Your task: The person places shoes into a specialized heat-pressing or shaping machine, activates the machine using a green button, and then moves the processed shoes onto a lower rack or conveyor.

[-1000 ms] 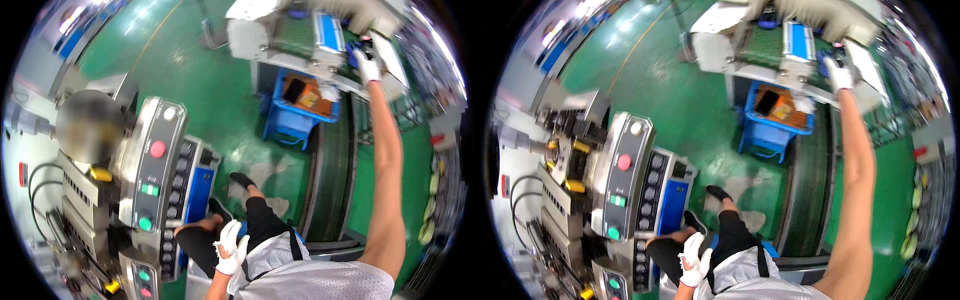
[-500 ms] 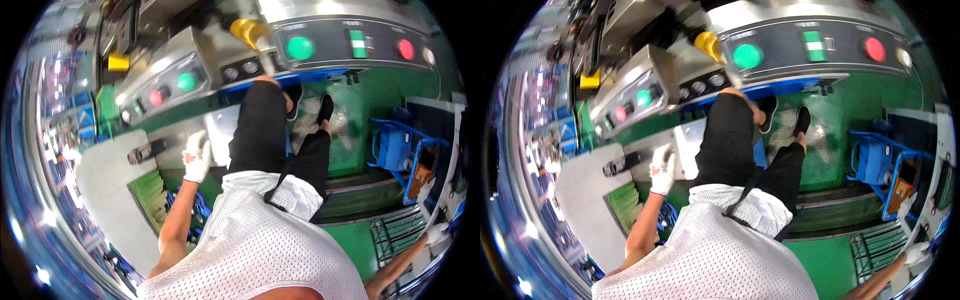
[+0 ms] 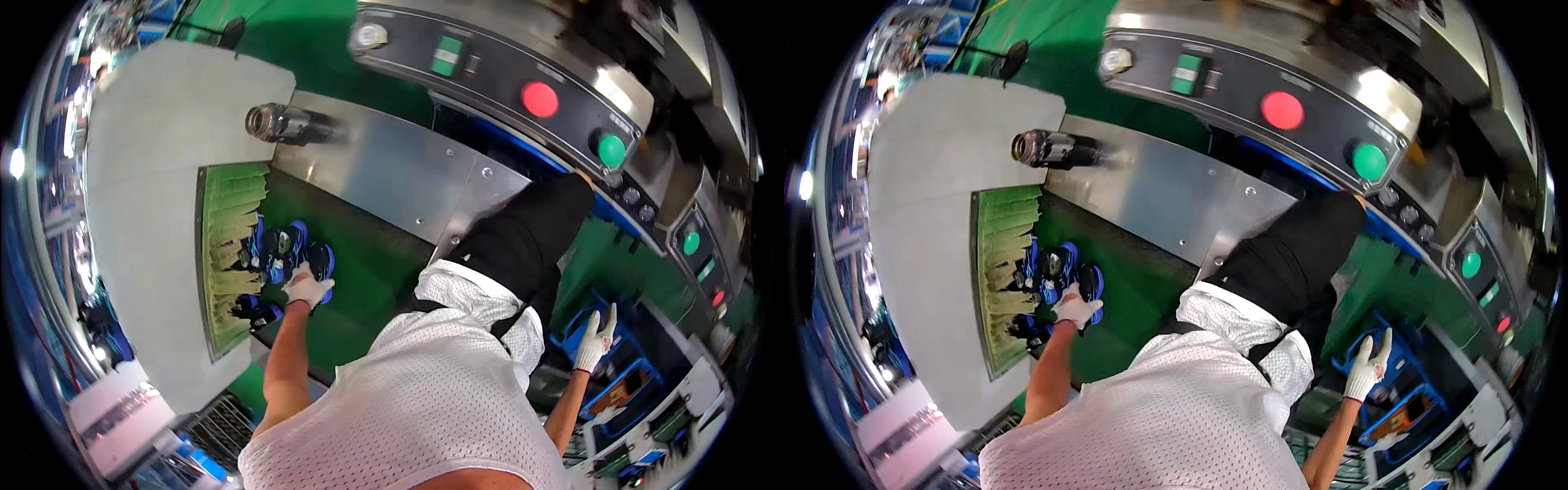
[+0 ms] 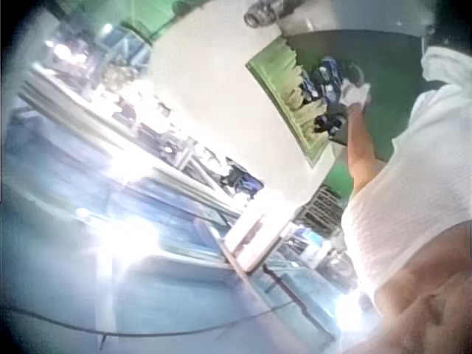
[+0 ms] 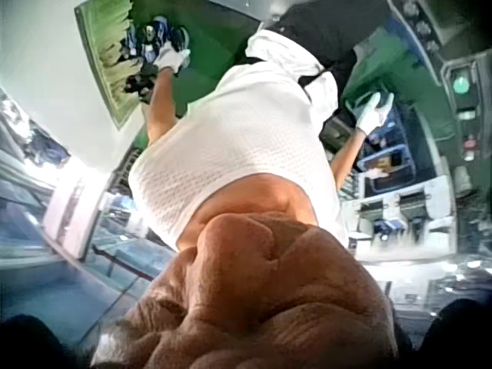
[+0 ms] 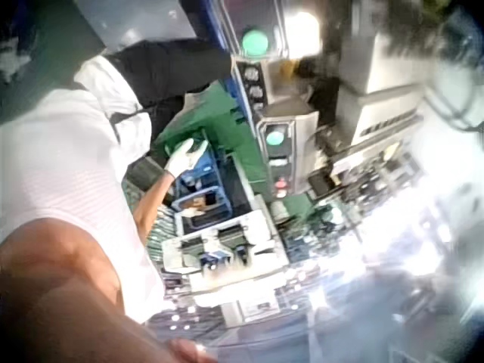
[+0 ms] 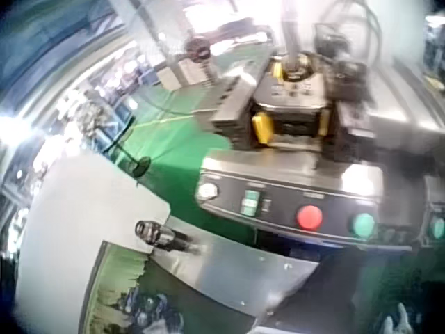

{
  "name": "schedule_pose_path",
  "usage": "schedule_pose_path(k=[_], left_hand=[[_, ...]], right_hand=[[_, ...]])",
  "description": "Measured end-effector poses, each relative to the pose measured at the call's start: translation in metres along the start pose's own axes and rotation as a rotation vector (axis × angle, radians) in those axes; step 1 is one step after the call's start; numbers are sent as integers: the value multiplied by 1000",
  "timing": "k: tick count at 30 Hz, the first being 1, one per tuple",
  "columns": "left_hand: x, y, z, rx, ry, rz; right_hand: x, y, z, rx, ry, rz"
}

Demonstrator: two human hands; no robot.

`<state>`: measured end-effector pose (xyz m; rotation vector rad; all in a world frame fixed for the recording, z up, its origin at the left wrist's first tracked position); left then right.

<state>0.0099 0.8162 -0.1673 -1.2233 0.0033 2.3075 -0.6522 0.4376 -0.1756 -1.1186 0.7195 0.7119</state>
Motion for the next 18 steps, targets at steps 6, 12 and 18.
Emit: schedule_pose_path(k=[6, 12, 18], left_hand=[[-23, 27, 9, -2, 3, 342], [-138, 166, 56, 560, 96, 1365], [-215, 274, 43, 1218, -551, 1158]], right_hand=[[29, -187, -17, -250, -269, -240], [116, -346, 18, -342, -983, -582], [130, -408, 72, 269, -1833, -1435]])
Point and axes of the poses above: each hand's wrist, its own z-axis away from the middle knuckle, its own x-axis out of the palm, y = z × x, the point moved 6 cm from there along -z, towards the middle knuckle, and after that the axes turned 3 degrees about x, right-handed, at the moved point
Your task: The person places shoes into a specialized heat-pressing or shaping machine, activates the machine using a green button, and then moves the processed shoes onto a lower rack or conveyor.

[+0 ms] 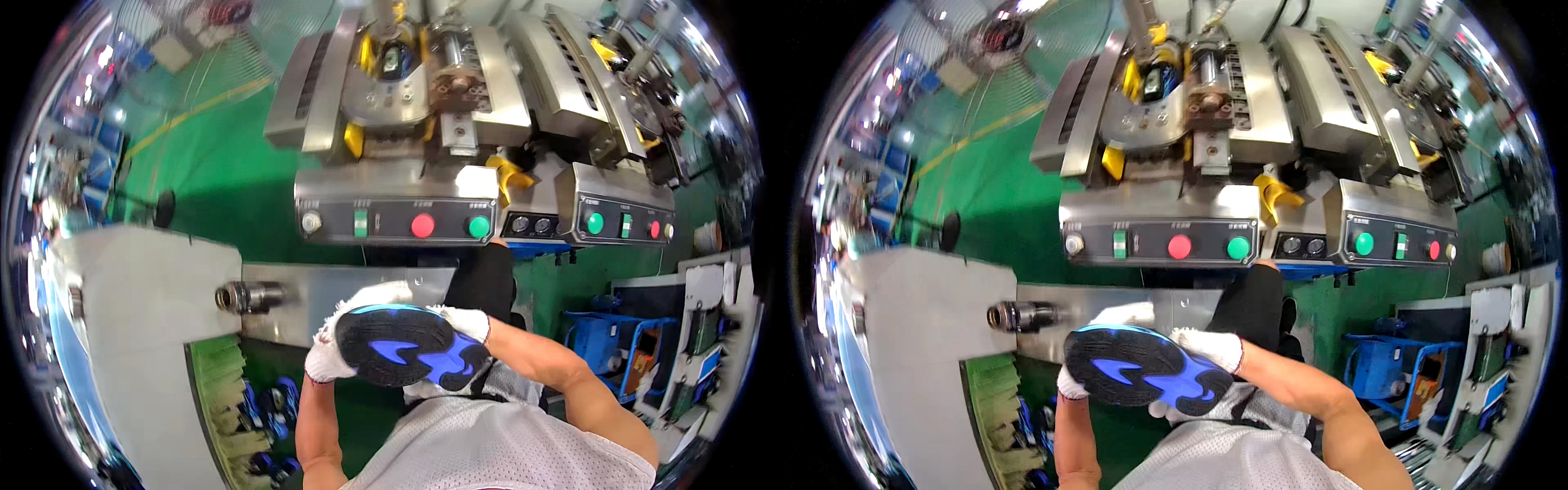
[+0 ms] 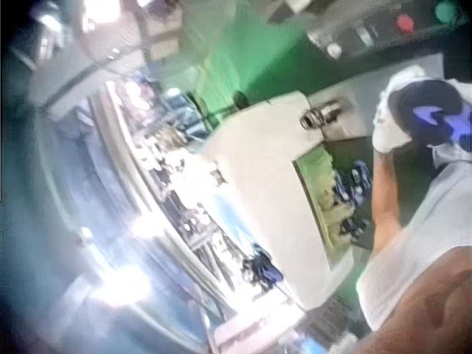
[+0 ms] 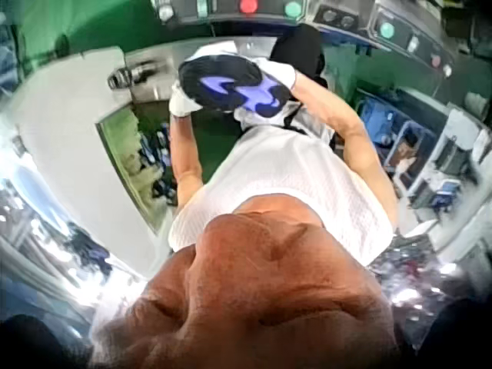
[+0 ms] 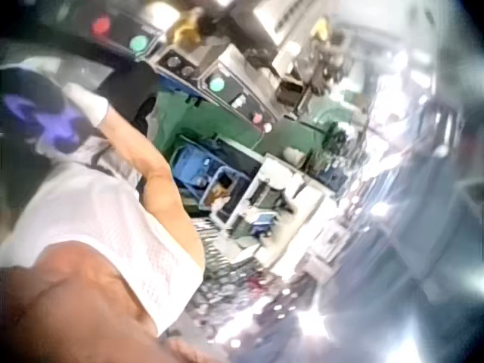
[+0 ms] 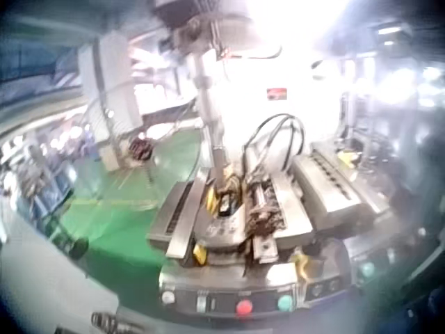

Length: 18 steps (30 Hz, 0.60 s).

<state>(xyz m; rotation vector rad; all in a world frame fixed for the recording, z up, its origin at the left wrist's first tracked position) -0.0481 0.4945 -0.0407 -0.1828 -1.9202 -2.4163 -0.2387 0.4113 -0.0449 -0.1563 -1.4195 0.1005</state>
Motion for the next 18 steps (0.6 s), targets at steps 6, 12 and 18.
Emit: schedule_pose_path(k=[6, 12, 18], left_hand=[[40, 198, -150, 603, 139, -944], [4, 217, -321, 942, 62, -1385], [-31, 180, -480, 495, 482, -1370]], right_hand=[[-21, -50, 92, -461, 290, 109], [-41, -44, 160, -454, 215, -583], [-56, -29, 216, -854, 386, -41]])
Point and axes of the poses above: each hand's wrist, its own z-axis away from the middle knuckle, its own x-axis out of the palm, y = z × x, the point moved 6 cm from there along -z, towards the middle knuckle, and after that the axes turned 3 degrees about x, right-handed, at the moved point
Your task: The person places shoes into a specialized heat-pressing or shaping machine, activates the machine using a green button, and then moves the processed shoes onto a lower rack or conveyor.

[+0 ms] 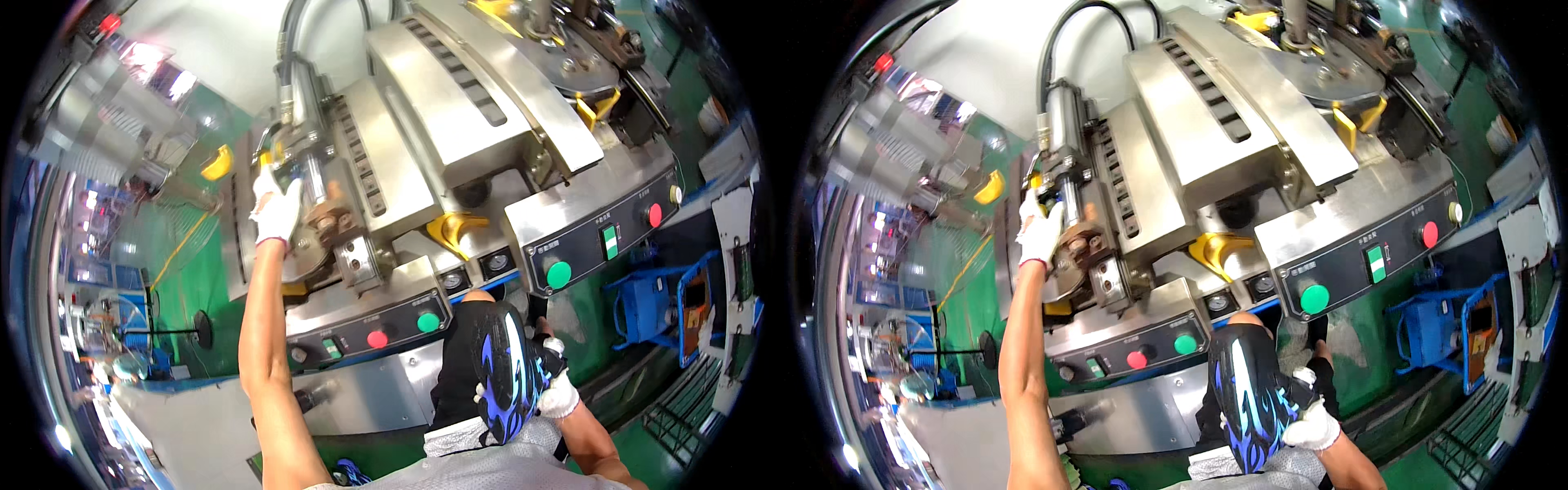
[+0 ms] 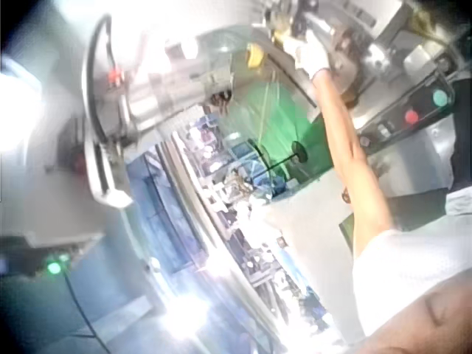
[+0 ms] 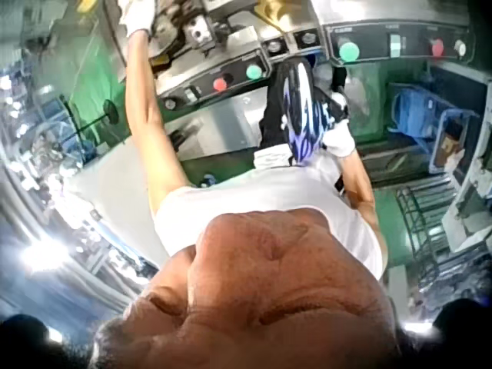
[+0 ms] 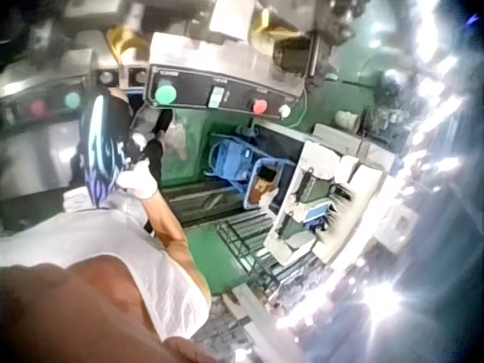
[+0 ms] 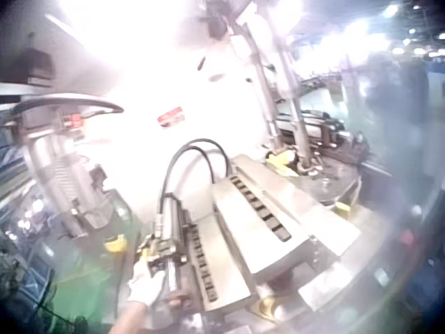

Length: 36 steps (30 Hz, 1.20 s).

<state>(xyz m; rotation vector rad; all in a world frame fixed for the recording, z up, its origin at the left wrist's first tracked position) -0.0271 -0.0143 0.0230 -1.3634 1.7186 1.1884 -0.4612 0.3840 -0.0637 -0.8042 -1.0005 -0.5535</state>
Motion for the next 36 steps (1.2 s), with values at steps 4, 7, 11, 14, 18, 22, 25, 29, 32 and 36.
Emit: schedule_pose_path(k=[4, 7, 11, 14, 18, 22, 25, 29, 32, 36], left_hand=[[52, -63, -45, -151, -225, -365], [44, -69, -76, -114, -304, -446], [-46, -33, -75, 12, 18, -64], [-112, -9, -38, 104, 195, -16], [-221, 29, 109, 41, 325, 216], [-253, 28, 288, -127, 248, 213], [-226, 24, 400, -101, 116, 193], [-154, -17, 514, -411, 31, 252], [-108, -49, 559, -537, -98, 216], [-81, -72, 587, -618, -61, 229]], right_hand=[[-19, -1, 32, -61, 121, 157], [-19, 4, 30, -62, 123, 21], [23, -9, -1, -63, 106, 58], [46, -8, -11, -130, 141, 101], [75, 3, -22, -197, 115, 143], [81, 15, -27, -97, 180, 182], [90, 19, -39, -208, 255, 392], [176, 7, -95, -322, 257, 779], [230, 0, -177, -366, 220, 1036], [310, -7, -307, -147, 207, 1261]])
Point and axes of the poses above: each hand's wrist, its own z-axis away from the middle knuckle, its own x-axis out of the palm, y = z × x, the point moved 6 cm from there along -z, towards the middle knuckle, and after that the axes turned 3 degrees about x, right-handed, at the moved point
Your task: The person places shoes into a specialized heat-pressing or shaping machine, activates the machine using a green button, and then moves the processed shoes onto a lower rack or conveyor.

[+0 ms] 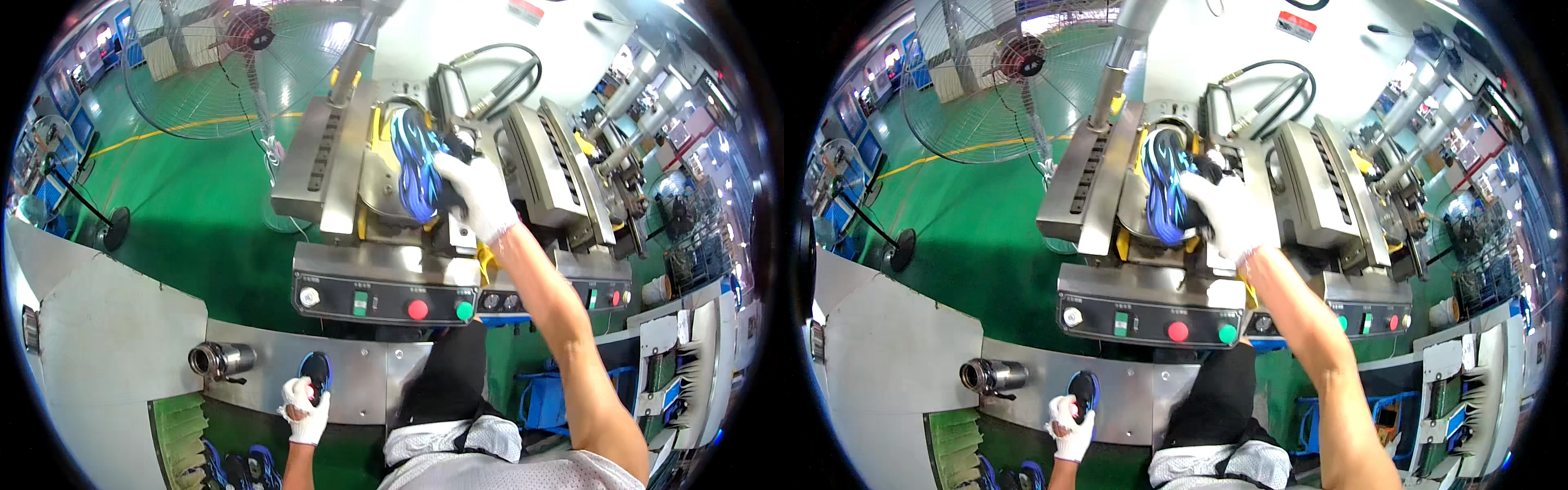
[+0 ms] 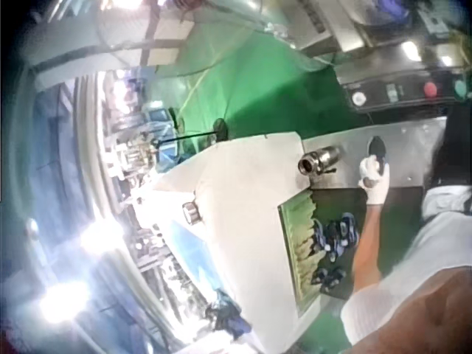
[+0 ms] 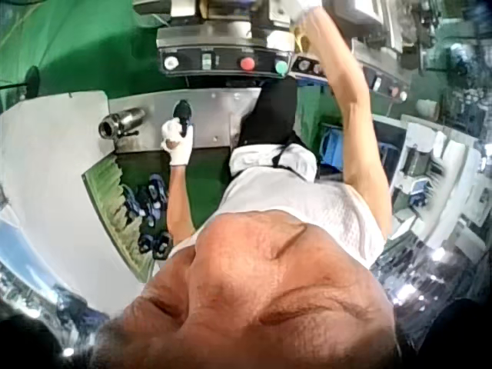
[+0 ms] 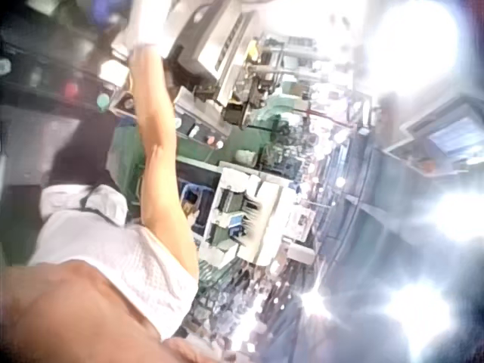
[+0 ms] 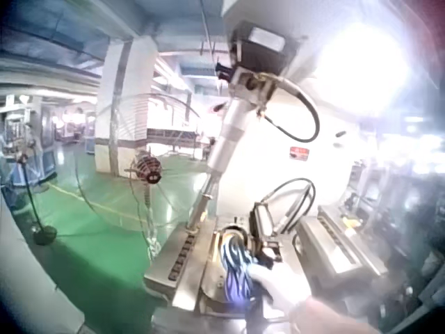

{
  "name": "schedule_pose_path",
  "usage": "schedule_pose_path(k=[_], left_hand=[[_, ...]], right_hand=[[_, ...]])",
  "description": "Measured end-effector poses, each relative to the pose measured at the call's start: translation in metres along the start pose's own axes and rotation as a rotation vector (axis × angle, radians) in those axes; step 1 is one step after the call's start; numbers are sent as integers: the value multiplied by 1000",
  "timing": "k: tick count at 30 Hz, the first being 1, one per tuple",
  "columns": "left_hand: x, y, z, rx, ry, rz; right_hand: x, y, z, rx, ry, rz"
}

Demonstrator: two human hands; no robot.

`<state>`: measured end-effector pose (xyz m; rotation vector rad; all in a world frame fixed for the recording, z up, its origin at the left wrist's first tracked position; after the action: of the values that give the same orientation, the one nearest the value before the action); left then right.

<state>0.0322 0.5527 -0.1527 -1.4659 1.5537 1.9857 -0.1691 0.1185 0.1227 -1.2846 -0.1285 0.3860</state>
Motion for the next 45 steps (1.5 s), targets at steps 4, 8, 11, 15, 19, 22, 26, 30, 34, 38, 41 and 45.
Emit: schedule_pose_path(k=[4, 8, 11, 15, 19, 22, 26, 30, 34, 38, 41, 45], left_hand=[[11, -5, -3, 128, -32, 225], [19, -9, -2, 178, -84, 304], [14, -11, -3, 181, -88, 305], [9, -4, -11, 139, -64, 284], [32, 13, -22, 147, -180, 278], [6, 3, -22, 95, -37, 280], [21, 2, -20, 62, -94, 229], [31, 8, -15, 35, -108, 271], [39, -7, -16, -89, -114, 300], [6, 64, -29, -172, -285, 29], [14, 130, -15, 34, -352, 203], [55, 256, 17, 198, -519, 449]], right_hand=[[22, -24, -147, -187, 177, 173], [19, 30, -260, -190, 453, 838], [50, 60, -288, -218, 569, 1023], [60, 59, -301, -60, 350, 1081], [-7, 68, -311, -63, 237, 877], [86, 19, -190, -226, 230, 694], [59, 47, 43, -767, -49, 513], [-18, 159, 162, -802, 221, 766], [-43, 275, 138, -743, 101, 1156], [-44, 248, 161, -522, -57, 987], [-72, 245, 226, -527, -73, 636], [-98, 301, 318, -321, -65, 351]])
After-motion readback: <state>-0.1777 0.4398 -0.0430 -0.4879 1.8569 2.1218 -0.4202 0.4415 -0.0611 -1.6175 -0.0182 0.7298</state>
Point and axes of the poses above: each hand's wrist, its own z-axis away from the middle knuckle, its own x-axis out of the palm, y = z × x, the point moved 6 cm from there along -z, towards the middle knuckle, and after that the axes turned 3 degrees about x, right-handed, at the moved point
